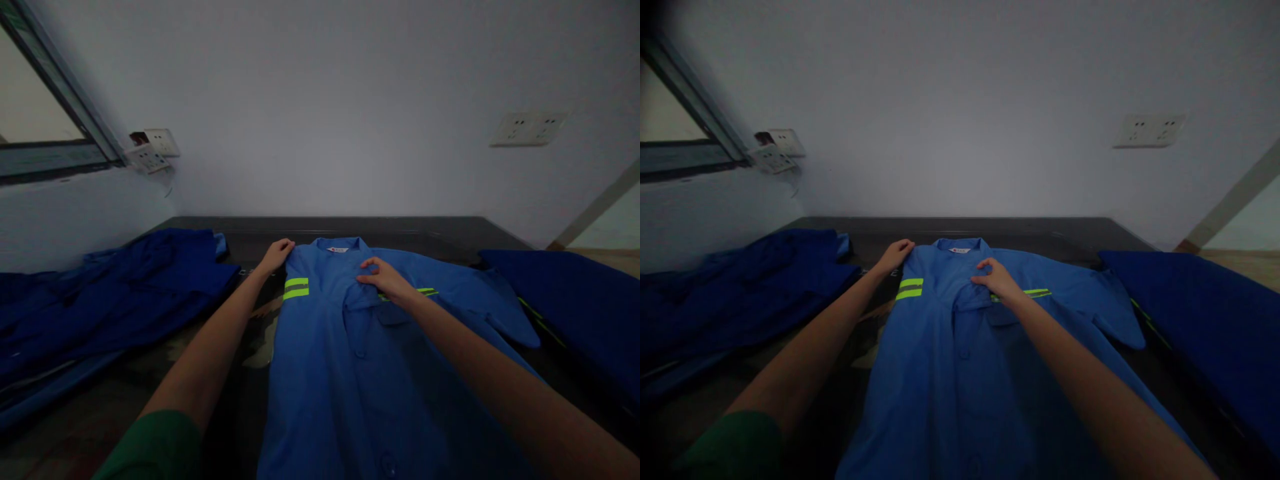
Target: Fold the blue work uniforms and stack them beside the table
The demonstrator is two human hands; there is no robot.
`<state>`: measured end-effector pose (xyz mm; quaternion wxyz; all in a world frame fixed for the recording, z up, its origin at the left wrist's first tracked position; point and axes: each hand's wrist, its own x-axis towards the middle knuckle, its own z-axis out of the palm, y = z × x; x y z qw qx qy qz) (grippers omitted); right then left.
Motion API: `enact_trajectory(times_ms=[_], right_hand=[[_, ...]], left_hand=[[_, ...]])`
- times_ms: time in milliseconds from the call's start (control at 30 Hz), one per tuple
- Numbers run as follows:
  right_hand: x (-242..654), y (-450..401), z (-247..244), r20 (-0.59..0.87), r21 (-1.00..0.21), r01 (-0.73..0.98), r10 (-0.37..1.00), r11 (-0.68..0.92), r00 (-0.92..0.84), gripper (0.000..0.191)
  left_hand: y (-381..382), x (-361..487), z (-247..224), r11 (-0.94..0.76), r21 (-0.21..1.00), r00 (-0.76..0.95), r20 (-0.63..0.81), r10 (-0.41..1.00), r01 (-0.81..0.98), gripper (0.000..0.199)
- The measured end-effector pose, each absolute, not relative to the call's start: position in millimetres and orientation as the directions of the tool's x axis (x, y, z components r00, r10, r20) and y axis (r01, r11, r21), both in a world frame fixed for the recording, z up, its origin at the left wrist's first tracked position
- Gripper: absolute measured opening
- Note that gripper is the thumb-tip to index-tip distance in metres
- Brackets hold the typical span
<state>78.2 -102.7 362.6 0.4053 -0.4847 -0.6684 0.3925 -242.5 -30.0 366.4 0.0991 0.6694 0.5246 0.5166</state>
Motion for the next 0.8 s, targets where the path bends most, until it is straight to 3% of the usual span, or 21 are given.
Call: enact_trajectory(times_ms=[167,367,467,600,800], right_hand=[[88.2,-117.6,371.6,0.091,-0.881,0.408,0.93,0.241,-0.355,0.01],[103.4,-138.2,373.7,0.19,-0.809,0.487,0.931,0.329,-0.313,0.012],[101.3,-150.9,365.2,0.14,-0.808,0.517,0.945,0.281,-0.294,0.011],[92.0,-162.6,355.1,-0.007,-0.9,0.416,0.951,0.129,-0.309,0.021],[89.0,-161.7,358.4,0.065,-0.887,0.422,0.957,0.185,-0.283,0.029]], left_hand=[[-17.1,-234.6,365.3,-0.401,0.532,0.013,0.59,0.807,0.746,0.021],[-17.6,-221.7,362.3,-0.261,0.204,0.098,0.581,0.808,0.943,0.017],[-23.3,-214.5,362.3,-0.242,0.075,0.152,0.59,0.793,0.967,0.019],[-26.9,-210.1,363.9,-0.249,0.075,0.147,0.632,0.761,0.966,0.019],[-27.2,-211.9,365.8,-0.287,0.153,0.11,0.679,0.726,0.946,0.015]])
